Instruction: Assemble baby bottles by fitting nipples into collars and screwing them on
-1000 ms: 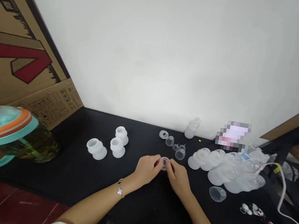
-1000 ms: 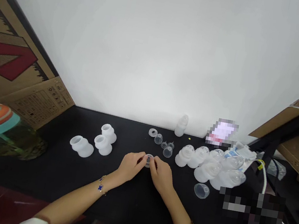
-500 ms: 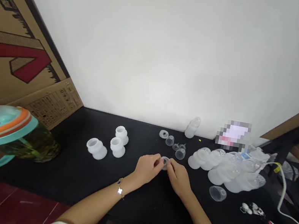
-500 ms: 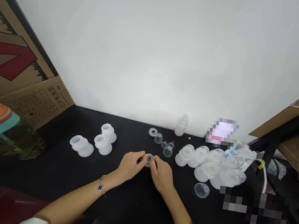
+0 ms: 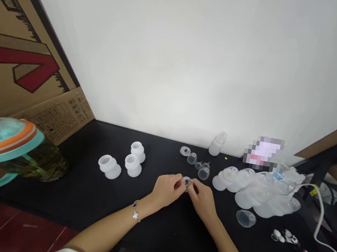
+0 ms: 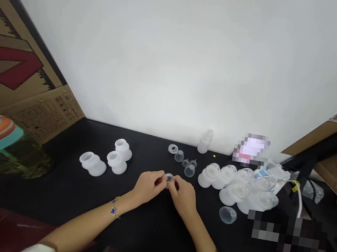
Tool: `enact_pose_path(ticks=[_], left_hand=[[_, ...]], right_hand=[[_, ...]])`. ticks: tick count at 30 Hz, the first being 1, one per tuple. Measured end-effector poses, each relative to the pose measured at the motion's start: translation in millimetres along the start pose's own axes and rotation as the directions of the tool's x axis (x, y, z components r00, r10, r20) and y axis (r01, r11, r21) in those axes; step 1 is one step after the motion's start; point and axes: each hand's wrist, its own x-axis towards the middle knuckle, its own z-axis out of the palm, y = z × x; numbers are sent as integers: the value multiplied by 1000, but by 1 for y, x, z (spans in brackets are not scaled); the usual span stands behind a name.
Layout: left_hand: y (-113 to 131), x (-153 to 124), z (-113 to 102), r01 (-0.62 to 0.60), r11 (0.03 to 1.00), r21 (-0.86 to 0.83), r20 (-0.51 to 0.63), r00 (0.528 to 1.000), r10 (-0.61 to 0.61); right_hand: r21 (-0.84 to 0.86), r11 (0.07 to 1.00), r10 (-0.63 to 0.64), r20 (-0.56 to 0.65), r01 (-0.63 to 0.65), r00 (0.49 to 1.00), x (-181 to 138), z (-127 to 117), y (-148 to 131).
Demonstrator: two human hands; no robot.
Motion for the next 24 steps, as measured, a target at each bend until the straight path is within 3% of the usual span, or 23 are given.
enact_pose_path(ticks=[14, 24], left_hand=[[5, -4, -3, -14, 998, -69, -11, 1000, 13], [3, -1, -1, 48, 997, -67, 5, 999, -48]], right_hand=[[7, 1000, 13, 25, -13, 1000, -1, -4, -4], [2, 1000, 5, -9, -5, 1000, 0, -2, -3]])
